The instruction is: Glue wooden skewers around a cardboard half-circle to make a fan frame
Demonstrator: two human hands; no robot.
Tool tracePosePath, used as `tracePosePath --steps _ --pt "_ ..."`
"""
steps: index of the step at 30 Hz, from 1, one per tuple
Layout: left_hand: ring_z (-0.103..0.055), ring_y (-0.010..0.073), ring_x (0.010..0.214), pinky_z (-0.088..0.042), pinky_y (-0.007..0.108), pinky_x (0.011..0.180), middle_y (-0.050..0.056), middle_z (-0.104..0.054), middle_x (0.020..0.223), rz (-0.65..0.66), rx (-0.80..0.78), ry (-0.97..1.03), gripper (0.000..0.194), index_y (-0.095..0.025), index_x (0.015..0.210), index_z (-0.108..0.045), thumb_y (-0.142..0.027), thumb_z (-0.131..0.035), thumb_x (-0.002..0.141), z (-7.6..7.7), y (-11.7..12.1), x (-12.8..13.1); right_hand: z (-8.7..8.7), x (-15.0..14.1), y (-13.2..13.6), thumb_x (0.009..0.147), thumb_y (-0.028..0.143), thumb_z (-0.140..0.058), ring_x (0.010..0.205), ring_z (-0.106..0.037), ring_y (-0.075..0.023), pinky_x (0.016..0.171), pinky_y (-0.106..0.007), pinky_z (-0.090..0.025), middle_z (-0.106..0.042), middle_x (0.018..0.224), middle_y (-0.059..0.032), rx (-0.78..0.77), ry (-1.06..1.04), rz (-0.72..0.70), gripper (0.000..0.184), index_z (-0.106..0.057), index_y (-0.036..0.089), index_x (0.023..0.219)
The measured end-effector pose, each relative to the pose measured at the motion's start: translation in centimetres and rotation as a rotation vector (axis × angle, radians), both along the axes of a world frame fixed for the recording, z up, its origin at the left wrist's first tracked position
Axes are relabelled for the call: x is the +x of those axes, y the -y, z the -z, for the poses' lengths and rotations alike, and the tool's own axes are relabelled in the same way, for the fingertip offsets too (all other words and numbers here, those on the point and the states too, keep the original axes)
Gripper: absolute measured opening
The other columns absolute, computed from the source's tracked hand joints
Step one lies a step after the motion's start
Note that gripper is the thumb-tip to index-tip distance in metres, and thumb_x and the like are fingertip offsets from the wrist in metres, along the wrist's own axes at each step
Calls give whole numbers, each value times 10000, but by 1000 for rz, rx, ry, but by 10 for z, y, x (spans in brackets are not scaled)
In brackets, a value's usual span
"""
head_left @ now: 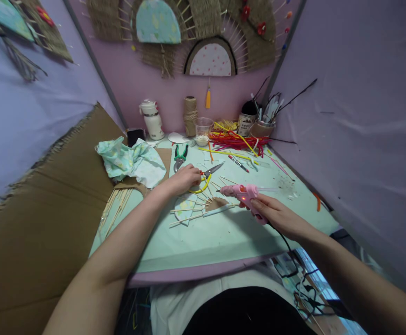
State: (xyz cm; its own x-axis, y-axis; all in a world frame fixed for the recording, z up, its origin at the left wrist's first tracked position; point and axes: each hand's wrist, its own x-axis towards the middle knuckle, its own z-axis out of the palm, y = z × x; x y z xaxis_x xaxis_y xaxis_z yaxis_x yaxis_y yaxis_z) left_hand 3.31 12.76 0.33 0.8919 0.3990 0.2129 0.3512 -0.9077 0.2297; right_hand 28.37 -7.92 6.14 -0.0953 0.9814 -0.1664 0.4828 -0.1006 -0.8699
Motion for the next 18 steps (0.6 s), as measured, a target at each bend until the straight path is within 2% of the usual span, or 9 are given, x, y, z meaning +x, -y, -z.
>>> tracePosePath --steps 4,10,18 --pt "-458 220 869 -358 334 761 60 -651 850 11 -30 -7 222 -193 722 -636 -100 -501 872 -4 1 0 10 0 -2 876 694 -437 713 -551 -202 634 -324 -469 -641 827 -54 -29 10 47 575 -707 209 1028" --pt "-468 208 822 -370 322 758 52 -660 798 -24 -70 -8 187 -190 727 -646 -82 -518 810 -9 -9 -8 21 -2 -5 867 685 -471 767 -540 -189 642 -304 -469 -610 853 -46 -44 -22 69 549 -688 187 953" --pt "-518 206 880 -406 321 821 52 -655 840 -99 -61 37 141 -173 784 -659 -97 -545 817 -16 -18 -24 21 -12 -9 850 685 -492 765 -521 -177 616 -269 -446 -603 857 -46 -58 -47 76 536 -675 186 912"
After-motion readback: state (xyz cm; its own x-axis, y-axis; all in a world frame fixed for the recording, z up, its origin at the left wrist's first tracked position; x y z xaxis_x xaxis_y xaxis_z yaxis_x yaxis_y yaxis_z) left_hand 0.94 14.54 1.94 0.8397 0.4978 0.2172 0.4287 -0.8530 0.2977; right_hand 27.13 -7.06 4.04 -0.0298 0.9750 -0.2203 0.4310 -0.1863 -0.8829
